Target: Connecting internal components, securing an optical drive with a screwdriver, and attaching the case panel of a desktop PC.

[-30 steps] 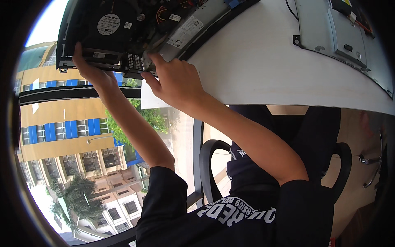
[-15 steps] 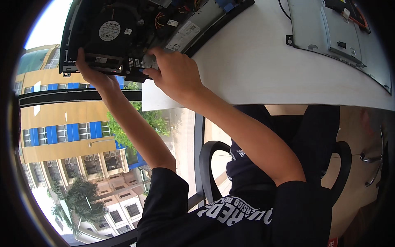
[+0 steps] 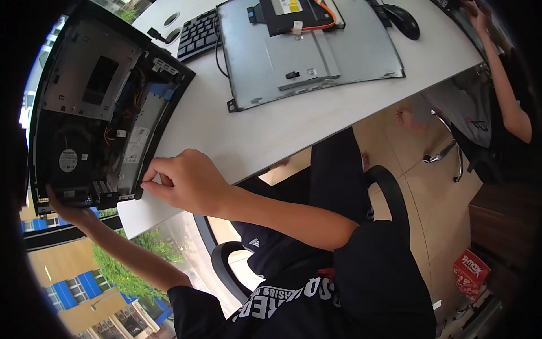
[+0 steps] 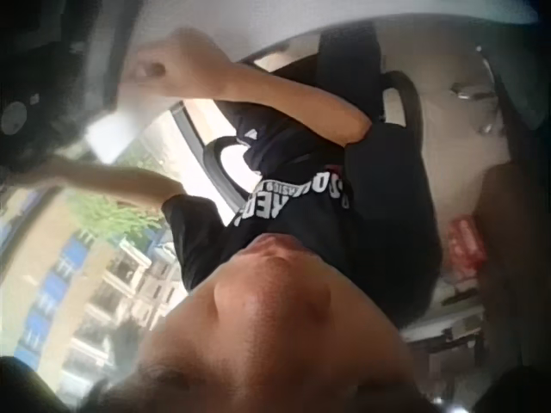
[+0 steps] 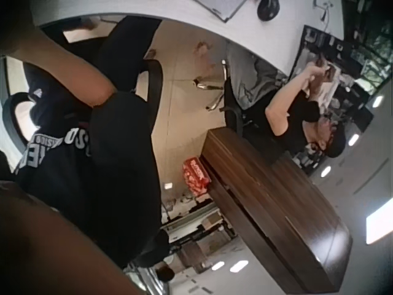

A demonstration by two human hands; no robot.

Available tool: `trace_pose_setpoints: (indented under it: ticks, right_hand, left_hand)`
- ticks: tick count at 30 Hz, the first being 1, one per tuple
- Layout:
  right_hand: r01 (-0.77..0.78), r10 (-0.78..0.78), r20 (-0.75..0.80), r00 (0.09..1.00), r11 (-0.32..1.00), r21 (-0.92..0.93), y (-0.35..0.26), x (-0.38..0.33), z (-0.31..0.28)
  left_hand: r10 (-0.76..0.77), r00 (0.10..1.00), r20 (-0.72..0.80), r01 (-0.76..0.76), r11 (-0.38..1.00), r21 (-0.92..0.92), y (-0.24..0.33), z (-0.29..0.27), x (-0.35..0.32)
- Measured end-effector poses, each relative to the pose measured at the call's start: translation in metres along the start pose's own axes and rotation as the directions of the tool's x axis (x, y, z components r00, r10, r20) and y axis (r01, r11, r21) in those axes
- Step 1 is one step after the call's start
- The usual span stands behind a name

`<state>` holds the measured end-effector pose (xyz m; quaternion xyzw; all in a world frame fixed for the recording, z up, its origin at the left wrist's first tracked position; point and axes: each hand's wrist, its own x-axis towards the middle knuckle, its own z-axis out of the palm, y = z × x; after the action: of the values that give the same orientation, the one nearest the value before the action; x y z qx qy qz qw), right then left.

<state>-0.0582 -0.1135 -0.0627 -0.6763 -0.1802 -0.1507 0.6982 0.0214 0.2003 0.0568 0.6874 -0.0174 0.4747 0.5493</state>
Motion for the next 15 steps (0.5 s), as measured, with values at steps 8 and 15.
trace_pose_setpoints:
  ticks: [8, 15]
  right_hand:
    - [-0.074, -0.024, -0.310, 0.950, 0.951, -0.301, -0.038, -0.023, -0.160]
    - [-0.122, -0.170, -0.408, 0.897, 0.791, -0.599, -0.046, -0.004, -0.247]
  left_hand:
    - [-0.062, 0.995, -0.076, 0.065, 0.997, 0.031, -0.001, 0.006, -0.010]
    - [-0.026, 0.997, -0.078, 0.034, 0.994, 0.103, -0.010, 0.008, -0.005]
